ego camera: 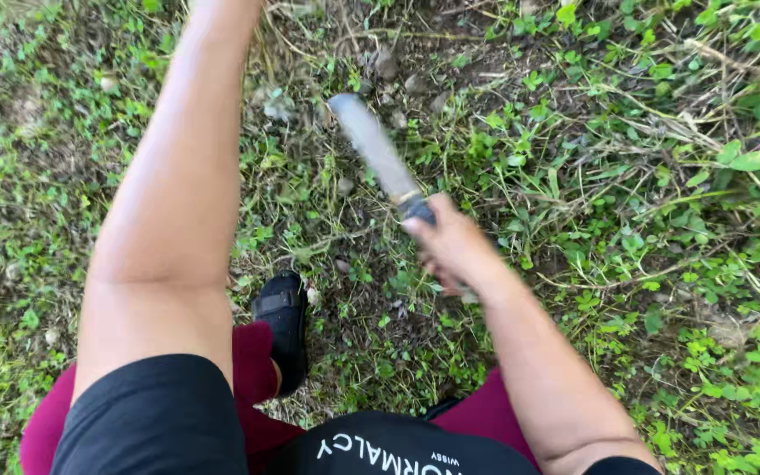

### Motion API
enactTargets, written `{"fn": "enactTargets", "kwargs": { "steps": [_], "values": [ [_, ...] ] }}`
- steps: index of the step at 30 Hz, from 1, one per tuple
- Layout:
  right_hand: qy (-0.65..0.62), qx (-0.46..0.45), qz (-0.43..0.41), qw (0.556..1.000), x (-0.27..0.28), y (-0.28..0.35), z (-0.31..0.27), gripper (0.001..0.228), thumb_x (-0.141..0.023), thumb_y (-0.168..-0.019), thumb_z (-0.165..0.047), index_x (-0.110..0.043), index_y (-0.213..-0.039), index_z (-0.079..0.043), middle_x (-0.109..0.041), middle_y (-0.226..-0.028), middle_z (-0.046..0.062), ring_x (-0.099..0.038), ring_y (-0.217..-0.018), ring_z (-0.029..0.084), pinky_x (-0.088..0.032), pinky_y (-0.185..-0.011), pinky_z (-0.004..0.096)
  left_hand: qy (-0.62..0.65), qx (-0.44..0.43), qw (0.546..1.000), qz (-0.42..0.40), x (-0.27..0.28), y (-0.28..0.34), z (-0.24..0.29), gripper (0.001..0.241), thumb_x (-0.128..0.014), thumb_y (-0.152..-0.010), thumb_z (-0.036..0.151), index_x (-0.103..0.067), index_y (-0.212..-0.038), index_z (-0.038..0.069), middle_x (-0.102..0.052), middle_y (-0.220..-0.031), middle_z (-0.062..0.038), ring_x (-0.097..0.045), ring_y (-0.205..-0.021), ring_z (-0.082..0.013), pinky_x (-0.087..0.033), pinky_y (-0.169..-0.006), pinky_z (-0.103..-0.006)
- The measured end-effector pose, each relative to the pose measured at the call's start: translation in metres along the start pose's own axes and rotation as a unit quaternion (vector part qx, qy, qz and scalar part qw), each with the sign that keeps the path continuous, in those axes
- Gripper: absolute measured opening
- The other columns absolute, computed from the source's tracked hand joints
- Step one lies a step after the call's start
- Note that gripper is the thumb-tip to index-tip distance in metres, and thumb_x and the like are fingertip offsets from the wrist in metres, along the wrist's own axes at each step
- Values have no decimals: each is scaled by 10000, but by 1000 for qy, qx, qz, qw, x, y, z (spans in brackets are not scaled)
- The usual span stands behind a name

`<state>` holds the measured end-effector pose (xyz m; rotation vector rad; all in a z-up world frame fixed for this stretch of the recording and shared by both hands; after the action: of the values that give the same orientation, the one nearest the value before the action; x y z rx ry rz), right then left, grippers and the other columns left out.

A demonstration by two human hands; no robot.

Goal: The person clears weeds and vines from the ground by pulling them up by hand and using a large blade to cut through thick stems.

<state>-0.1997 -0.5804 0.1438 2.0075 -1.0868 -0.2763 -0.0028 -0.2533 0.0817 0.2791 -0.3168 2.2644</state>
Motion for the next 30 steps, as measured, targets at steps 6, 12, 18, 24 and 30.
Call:
{"fn": "enactTargets", "kwargs": {
  "steps": [6, 12, 18, 24, 30],
  "values": [
    [-83, 5, 198, 977, 82, 18, 35, 266, -635, -991, -239, -532, -1214, -135, -619, -692, 67, -578, -506, 153, -450, -420, 341, -288, -42, 933, -212, -88, 48, 37, 240, -699, -878, 223, -699, -1061, 68, -733, -1044, -170, -720, -1001, -339, -552, -901, -471],
    [-137, 1, 303, 943, 99, 40, 64, 261, -641, -1002, -233, -526, -1206, -118, -641, -721, 81, -590, -509, 155, -455, -414, 334, -461, -107, 828, -300, -168, 222, -7, 406, -623, -887, 191, -574, -1288, 153, -614, -1258, -144, -625, -1182, -334, -509, -949, -533],
    [-178, 47, 295, 937, 99, 50, 72, 256, -637, -1005, -230, -515, -1196, -113, -633, -712, 79, -582, -493, 154, -454, -403, 317, -406, 34, 832, -377, -154, 213, -45, 595, -571, -916, 186, -362, -1464, 87, -664, -1143, -169, -698, -1006, -304, -579, -771, -463],
    [-228, 68, 257, 937, 92, 41, 75, 282, -642, -993, -239, -508, -1206, -110, -622, -695, 78, -563, -469, 149, -444, -381, 312, 219, 261, 910, -238, -44, 89, -61, 335, -626, -1064, 315, -609, -1240, 29, -652, -1058, -101, -569, -947, -264, -458, -793, -445],
    [-213, 60, 237, 946, 80, 38, 70, 286, -644, -989, -236, -527, -1218, -111, -621, -698, 86, -558, -466, 159, -452, -390, 318, 314, 259, 912, -53, 19, 40, -22, 215, -637, -947, 101, -567, -1149, 77, -710, -996, -93, -693, -807, -196, -617, -721, -369]
  ]
}}
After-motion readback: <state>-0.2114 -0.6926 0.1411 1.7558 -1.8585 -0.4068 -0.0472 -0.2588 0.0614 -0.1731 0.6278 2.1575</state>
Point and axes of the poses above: each hand's wrist, its own y-axis away from the middle knuckle, its own x-axis out of the back of the hand, z = x × y, the point moved 1 cm from there along -y, towards the middle knuckle
